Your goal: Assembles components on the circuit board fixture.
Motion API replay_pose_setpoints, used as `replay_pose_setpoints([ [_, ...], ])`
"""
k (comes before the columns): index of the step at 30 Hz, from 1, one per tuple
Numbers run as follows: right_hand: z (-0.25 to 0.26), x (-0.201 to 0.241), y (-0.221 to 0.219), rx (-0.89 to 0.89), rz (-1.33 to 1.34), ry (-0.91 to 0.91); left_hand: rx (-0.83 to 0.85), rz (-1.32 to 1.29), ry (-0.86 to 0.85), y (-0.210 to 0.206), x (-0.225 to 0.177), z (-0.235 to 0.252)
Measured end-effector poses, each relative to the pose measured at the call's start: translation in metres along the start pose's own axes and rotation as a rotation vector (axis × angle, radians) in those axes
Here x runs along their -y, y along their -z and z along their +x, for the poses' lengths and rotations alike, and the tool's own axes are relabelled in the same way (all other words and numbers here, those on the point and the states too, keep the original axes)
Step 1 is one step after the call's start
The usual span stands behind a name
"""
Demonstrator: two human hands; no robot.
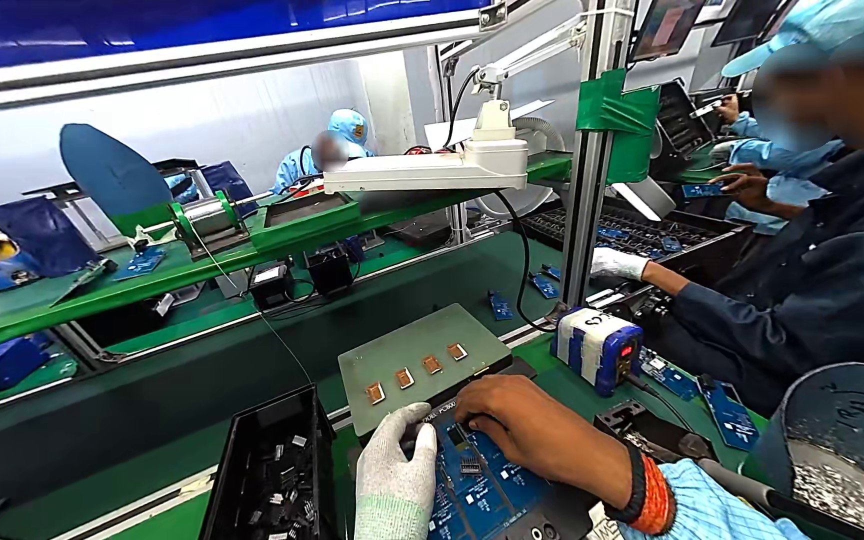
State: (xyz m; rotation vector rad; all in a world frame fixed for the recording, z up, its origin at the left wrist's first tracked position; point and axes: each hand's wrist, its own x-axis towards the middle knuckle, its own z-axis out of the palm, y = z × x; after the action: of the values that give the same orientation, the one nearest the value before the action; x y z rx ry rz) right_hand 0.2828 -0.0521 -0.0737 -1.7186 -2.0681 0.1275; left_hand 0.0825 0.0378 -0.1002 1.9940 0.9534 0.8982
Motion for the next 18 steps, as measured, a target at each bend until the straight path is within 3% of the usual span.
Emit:
replay_pose_setpoints([
  [5,-0.002,0.003,0.003,0.000,-0.009,-0.014,0.005,-0.035,-0.011,0.000,-0.001,-0.001],
  [8,0.000,0.006,-0.003,-0.132,0.054,0.050,0.026,-0.101,-0.029,0.002,-0.002,0.000],
  [14,0.007,0.013,-0.003,-0.219,0.189,0.116,-0.021,-0.241,0.019,0.006,-0.008,0.001],
  [18,0.005,0.013,0.002,-0.122,0.202,0.132,0.003,-0.248,0.017,0.006,-0.006,0.000],
])
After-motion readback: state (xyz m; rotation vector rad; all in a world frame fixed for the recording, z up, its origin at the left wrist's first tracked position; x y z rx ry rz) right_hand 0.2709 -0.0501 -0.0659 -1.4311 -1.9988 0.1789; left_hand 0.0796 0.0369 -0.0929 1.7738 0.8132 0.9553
